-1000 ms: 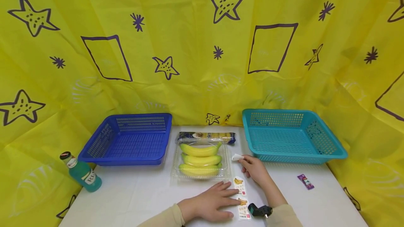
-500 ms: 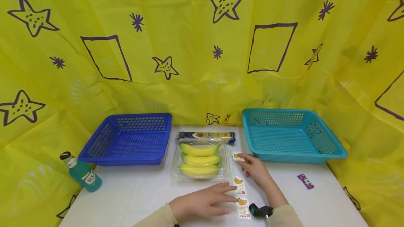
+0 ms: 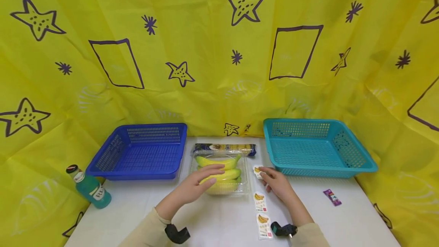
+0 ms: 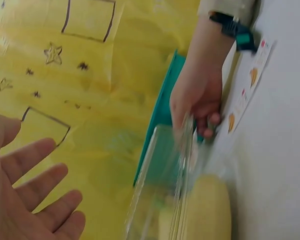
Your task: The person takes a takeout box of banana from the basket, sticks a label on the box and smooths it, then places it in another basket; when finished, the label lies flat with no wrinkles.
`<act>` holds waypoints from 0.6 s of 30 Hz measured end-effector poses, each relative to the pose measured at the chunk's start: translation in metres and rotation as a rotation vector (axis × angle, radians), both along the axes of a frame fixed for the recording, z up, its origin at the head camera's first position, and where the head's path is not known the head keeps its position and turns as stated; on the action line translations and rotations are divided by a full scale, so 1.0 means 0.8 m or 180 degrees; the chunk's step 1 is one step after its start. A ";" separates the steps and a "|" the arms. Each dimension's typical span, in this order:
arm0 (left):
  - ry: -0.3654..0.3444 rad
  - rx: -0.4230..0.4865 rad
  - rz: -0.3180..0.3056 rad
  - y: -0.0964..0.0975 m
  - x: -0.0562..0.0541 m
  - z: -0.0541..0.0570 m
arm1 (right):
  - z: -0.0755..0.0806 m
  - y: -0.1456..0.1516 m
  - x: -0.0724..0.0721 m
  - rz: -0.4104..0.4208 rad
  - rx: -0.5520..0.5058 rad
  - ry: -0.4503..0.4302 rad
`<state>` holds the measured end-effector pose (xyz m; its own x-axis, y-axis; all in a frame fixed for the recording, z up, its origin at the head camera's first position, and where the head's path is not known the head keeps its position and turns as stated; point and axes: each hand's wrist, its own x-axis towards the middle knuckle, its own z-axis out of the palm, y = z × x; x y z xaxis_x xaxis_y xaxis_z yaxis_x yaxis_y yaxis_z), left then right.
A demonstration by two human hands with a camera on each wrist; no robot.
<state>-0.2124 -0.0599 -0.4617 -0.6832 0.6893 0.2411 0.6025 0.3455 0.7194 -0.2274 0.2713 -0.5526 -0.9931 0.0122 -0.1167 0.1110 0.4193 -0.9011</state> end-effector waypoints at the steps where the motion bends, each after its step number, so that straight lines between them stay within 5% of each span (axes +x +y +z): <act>1: -0.0043 0.0044 0.0103 -0.005 -0.004 0.000 | -0.001 0.000 -0.001 0.0003 0.0009 0.0006; 10: -0.0425 0.0445 0.0943 -0.037 -0.028 -0.013 | -0.002 0.000 -0.001 -0.0016 0.0006 0.0039; 18: -0.0603 0.0715 0.1257 -0.042 -0.038 -0.039 | -0.004 -0.002 -0.002 -0.0015 -0.0047 0.0003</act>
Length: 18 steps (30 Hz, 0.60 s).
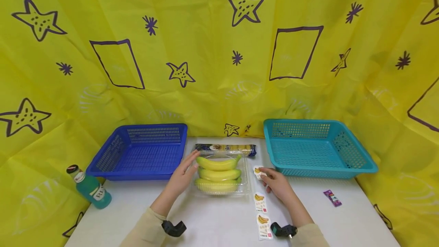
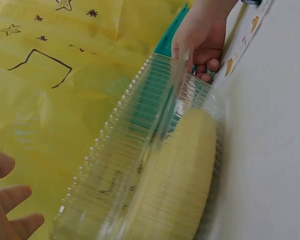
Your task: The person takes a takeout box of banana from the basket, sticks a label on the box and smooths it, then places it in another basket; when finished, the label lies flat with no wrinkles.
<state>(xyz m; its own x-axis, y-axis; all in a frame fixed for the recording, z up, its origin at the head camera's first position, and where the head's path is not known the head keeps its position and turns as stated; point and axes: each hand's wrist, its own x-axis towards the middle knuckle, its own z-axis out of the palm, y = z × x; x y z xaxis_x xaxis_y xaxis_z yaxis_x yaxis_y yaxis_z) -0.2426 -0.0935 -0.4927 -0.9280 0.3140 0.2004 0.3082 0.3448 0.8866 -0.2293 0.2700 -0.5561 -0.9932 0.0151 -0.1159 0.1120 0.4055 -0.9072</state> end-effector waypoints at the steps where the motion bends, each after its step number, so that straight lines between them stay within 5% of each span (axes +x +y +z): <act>1: 0.0010 0.0016 0.0030 0.000 -0.001 -0.003 | 0.000 0.000 0.000 -0.0001 0.0002 0.0000; 12: -0.0258 0.0088 0.0333 0.000 -0.006 -0.027 | -0.002 0.002 -0.001 0.0002 0.0026 0.0046; 18: -0.0198 0.0122 0.0345 -0.001 -0.009 -0.036 | -0.002 0.003 0.000 -0.0023 0.0048 0.0060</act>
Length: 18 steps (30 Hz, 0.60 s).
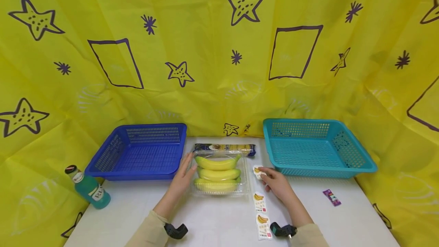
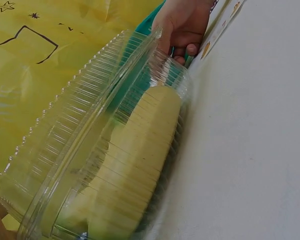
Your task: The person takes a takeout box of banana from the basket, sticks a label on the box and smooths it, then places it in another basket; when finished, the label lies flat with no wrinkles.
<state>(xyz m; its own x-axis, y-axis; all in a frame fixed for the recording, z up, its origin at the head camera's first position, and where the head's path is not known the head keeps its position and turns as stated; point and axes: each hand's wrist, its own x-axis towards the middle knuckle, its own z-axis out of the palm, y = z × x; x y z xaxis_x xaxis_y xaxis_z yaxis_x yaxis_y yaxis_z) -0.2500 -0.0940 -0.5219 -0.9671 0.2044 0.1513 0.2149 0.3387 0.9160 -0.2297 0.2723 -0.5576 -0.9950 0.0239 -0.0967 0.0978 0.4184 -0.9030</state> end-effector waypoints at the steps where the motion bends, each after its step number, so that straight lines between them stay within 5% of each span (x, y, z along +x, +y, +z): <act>1: 0.0021 0.0017 0.0001 0.000 0.000 -0.001 | 0.000 0.000 0.000 0.0002 -0.0005 0.0004; 18: -0.0669 0.0900 -0.0091 0.001 0.000 -0.029 | 0.009 0.000 0.004 -0.0067 0.0423 0.0523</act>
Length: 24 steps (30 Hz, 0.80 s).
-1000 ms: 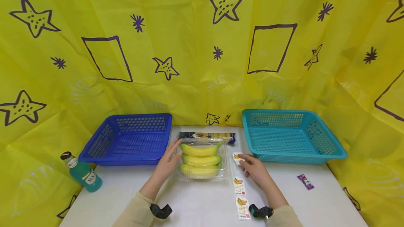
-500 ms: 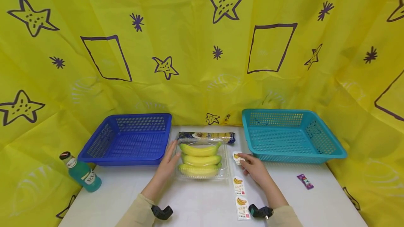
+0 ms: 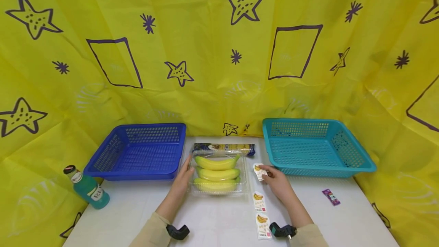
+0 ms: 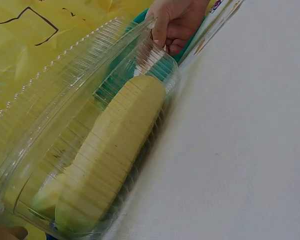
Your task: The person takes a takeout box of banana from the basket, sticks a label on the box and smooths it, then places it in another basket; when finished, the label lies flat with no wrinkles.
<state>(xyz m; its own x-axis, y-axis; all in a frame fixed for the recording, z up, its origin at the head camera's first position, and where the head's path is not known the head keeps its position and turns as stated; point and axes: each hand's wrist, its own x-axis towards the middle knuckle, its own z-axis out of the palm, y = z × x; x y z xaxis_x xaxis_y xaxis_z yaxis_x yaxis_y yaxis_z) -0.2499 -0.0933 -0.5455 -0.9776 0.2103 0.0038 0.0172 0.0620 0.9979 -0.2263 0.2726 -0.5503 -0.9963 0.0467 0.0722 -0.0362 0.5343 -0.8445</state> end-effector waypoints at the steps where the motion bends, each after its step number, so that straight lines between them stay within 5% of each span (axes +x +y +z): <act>1: -0.0002 0.0008 -0.0002 0.000 0.000 0.000 | 0.001 -0.001 0.000 -0.0004 0.0009 0.0019; 15: 0.0010 -0.0005 -0.0016 -0.004 -0.002 -0.004 | 0.019 -0.016 0.018 0.0165 0.0110 0.0422; 24: 0.0024 -0.0043 -0.0014 -0.003 -0.002 -0.006 | 0.057 -0.032 0.018 0.0228 0.0124 0.0624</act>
